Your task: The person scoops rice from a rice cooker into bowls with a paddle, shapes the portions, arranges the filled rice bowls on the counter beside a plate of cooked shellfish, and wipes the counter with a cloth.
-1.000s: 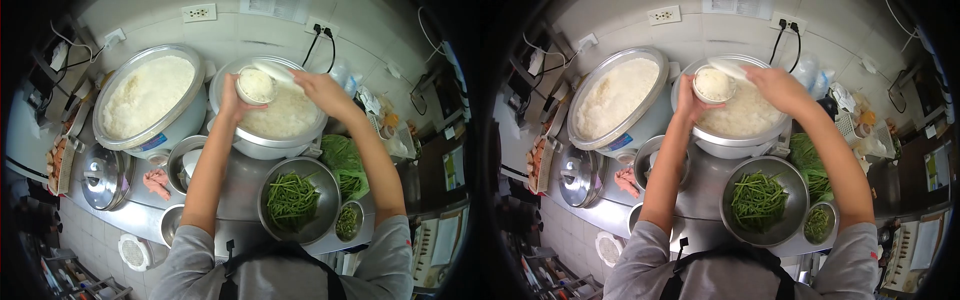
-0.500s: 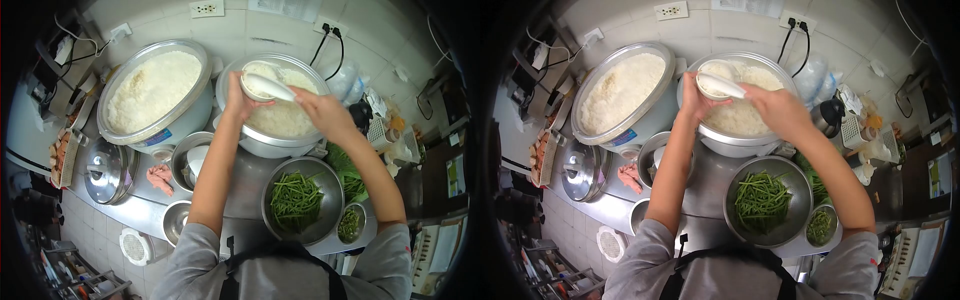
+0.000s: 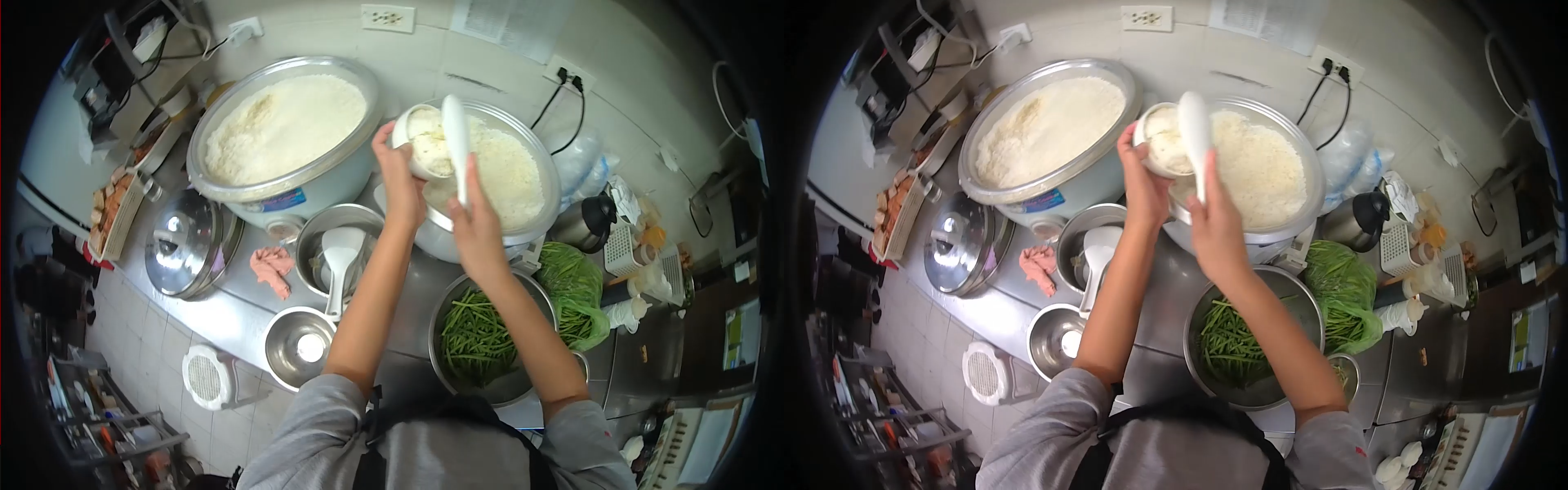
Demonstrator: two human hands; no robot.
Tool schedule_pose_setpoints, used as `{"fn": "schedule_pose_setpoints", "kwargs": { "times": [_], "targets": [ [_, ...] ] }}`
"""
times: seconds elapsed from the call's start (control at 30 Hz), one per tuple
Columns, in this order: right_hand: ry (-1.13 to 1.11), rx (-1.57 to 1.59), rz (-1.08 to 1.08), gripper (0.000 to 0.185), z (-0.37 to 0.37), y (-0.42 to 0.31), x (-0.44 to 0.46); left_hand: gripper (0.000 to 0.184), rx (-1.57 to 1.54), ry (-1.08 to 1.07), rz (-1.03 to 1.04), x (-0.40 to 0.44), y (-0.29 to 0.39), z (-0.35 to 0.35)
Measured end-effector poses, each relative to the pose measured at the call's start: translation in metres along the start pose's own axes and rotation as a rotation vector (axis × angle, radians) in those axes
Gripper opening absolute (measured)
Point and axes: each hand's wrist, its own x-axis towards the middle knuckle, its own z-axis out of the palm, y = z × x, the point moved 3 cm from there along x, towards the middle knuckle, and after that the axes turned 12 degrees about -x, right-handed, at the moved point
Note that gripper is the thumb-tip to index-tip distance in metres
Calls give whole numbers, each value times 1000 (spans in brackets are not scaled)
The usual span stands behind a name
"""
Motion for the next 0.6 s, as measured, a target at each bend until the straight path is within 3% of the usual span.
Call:
{"fn": "schedule_pose_setpoints", "kwargs": {
  "times": [0.07, 0.13, 0.17, 0.2, 0.3, 0.37, 0.4, 0.5, 0.6],
  "targets": [
    [-270, 242, 300, 59, -21, -17, -5, 46, -62, 4, 156, -33, 41, -10],
    [-564, 459, 448, 54, -34, -25, -10, 53, -48, 42, 239, -63, 88, -37],
    [-657, 430, 398, 48, -32, -31, -15, 56, -20, 196, 211, -85, 115, -39],
    [-754, 278, 306, 45, -26, -38, -21, 56, -14, 185, 230, -96, 133, -65],
    [-900, -108, 40, 33, 7, -62, -20, 65, 13, 419, 301, -147, 181, -107],
    [-992, -320, 26, 26, 51, -59, -18, 67, 68, 376, 198, -185, 196, -132],
    [-1097, -443, 53, 25, 72, -54, -15, 65, 70, 506, 146, -206, 197, -121],
    [-836, -518, -190, 34, 93, -52, -7, 62, 259, 555, 51, -255, 181, -136],
    [-760, 155, 73, 37, 57, -64, 0, 61, 249, 600, -225, -294, 132, -150]
  ]
}}
